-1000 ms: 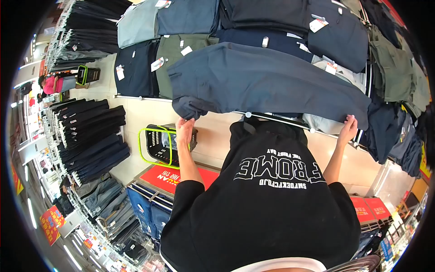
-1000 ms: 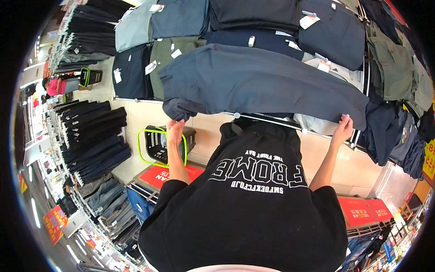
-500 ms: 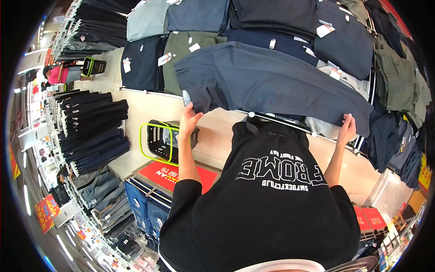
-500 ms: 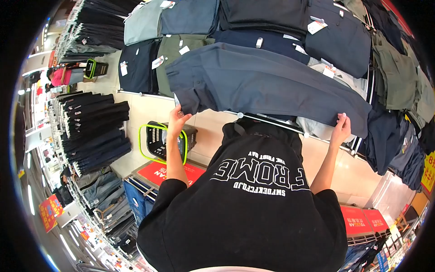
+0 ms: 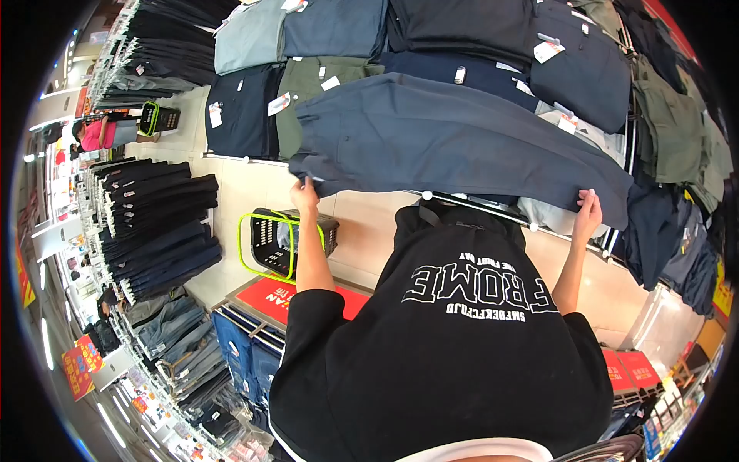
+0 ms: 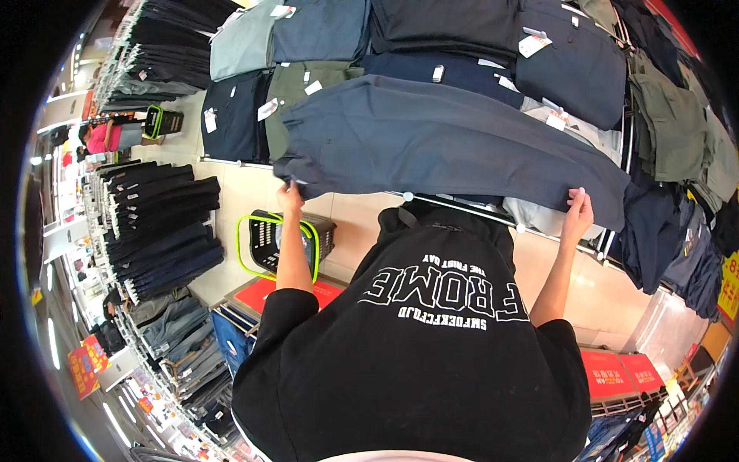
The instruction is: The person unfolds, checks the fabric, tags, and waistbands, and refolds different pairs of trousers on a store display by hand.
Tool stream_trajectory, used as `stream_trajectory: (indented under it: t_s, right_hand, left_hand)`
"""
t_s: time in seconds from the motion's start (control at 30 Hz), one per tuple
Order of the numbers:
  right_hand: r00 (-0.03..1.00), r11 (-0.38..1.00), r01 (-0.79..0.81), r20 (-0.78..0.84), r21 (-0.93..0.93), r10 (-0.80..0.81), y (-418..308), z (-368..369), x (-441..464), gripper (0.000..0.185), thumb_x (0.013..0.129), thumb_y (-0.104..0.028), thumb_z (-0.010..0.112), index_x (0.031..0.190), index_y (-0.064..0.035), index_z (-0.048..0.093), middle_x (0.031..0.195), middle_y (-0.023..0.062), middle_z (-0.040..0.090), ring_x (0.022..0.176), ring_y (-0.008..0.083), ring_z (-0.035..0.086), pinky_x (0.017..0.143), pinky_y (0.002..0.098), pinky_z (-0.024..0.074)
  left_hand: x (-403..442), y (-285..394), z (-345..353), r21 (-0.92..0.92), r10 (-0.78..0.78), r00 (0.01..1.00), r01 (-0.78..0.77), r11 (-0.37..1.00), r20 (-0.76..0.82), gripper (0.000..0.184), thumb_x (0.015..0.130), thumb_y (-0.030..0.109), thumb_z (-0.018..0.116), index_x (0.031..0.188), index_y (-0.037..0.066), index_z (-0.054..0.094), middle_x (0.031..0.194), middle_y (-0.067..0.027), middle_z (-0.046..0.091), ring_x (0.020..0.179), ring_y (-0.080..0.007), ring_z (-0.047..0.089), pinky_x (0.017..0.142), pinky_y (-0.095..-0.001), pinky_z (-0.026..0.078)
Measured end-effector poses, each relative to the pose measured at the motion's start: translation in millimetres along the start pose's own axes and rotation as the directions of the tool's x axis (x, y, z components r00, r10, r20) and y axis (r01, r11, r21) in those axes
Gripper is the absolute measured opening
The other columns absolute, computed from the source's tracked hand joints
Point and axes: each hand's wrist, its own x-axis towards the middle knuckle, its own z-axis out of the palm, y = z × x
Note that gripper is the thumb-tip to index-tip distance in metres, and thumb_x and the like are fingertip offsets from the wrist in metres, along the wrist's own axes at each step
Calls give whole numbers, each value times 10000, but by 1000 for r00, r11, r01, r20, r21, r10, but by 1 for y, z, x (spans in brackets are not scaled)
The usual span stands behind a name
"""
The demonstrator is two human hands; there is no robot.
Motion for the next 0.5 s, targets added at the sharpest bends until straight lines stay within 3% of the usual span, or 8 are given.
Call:
stream_trajectory:
  t_s: [0.03,0.1,0.17,0.2,0.23,0.3,0.33,0.5]
  right_hand:
    - [1000,1000,0,7,13,0,2,-1,1,405,1005,-330,490,895,14,674,794,52,659,677,102,540,671,259,458]
    - [1000,1000,0,10,7,0,1,-2,0,407,1006,-330,488,894,15,673,793,55,657,677,103,540,672,259,458]
    - [1000,1000,0,17,5,0,0,-2,0,408,1007,-330,486,892,15,671,792,57,655,676,103,541,673,259,458]
    - [1000,1000,-5,18,17,5,0,-2,0,410,1009,-329,484,893,18,669,795,59,656,677,102,541,674,259,459]
    - [1000,1000,-10,21,27,10,0,-2,-1,411,1010,-328,482,894,20,668,798,61,656,678,101,541,675,259,460]
    - [999,999,-12,31,32,11,2,-3,0,411,1009,-328,484,897,23,668,802,62,658,682,100,542,675,259,460]
    - [999,999,-15,36,38,13,3,-3,0,411,1009,-327,486,901,25,668,806,64,659,685,100,543,675,259,461]
    - [998,1000,11,57,-11,-10,-8,6,-1,399,1004,-331,499,920,18,673,812,67,663,698,105,546,674,259,461]
  left_hand:
    - [1,0,0,-171,-262,965,261,950,16,224,939,216,616,880,1,598,606,-51,533,513,-152,522,427,-302,409]
    - [-7,3,2,-286,-315,948,316,905,52,239,972,254,569,847,52,544,595,8,419,469,-96,434,368,-228,326]
    - [-13,9,0,-338,-325,935,355,872,144,229,970,259,574,885,47,559,610,9,435,461,-98,428,379,-240,356]
    - [-18,15,-9,-357,-346,910,410,840,229,172,947,213,612,908,52,563,647,18,449,537,-94,472,484,-251,451]
    - [-21,13,-15,-358,-350,909,412,838,227,172,947,213,612,908,52,563,647,18,449,537,-94,472,484,-251,451]
    - [-32,22,-28,-447,-119,867,362,818,484,122,911,128,650,977,44,590,725,7,523,660,-103,534,664,-287,525]
    - [-46,34,-30,-443,-90,868,336,831,489,172,883,58,663,1045,36,608,818,-6,584,749,-107,562,791,-316,534]
    - [-41,3,-30,-501,-78,878,340,796,472,117,906,58,641,1005,16,595,821,-25,597,689,-120,577,694,-306,545]
